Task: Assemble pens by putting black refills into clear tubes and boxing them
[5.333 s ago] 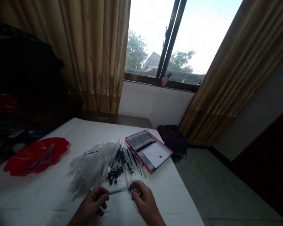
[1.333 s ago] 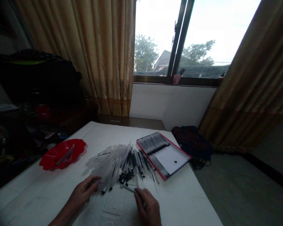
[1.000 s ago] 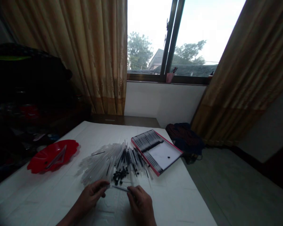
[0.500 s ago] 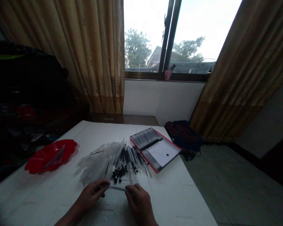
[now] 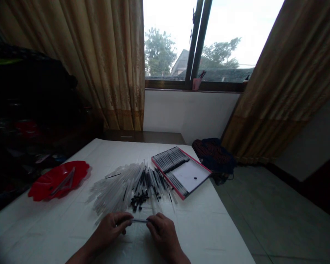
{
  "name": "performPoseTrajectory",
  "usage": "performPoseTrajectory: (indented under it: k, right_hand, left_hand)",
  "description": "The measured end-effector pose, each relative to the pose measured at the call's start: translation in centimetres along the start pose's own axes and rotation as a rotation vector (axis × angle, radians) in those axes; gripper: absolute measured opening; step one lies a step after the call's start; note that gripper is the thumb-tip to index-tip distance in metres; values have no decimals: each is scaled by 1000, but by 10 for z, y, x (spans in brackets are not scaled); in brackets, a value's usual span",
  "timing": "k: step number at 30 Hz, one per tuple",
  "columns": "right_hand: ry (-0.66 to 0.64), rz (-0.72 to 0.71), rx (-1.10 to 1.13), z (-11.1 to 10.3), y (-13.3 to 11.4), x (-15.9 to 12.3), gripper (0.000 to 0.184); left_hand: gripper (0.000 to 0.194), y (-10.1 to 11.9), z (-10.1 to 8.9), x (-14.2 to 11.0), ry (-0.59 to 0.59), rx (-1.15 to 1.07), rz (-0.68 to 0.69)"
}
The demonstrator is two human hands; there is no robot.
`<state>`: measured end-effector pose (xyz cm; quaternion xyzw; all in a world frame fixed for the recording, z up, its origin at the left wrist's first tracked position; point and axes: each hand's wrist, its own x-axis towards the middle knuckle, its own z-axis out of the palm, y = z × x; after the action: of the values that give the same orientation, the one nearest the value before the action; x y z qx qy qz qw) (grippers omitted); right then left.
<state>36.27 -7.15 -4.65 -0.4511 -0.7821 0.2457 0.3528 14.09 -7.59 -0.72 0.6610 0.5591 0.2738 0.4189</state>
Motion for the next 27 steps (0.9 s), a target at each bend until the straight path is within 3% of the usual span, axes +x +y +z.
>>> performPoseTrajectory:
  k: [7, 15, 21, 24, 27]
  right_hand:
    - [16, -10, -20, 0, 3, -3, 26]
    - [6, -15, -100, 3, 3, 0, 20]
    - [103, 27, -33, 6, -3, -2, 19]
    - [225, 49, -63, -12, 2, 2, 17]
    - [357, 121, -199, -50, 21, 17, 25]
  left_hand:
    - [22, 5, 4, 5, -5, 25, 7]
    - [20, -8, 3, 12, 18, 32, 54]
    - [51, -28, 14, 18, 123, -148, -90]
    - [64, -39, 20, 20, 196, -299, -124]
    - [68, -44, 20, 20, 218, -409, -128]
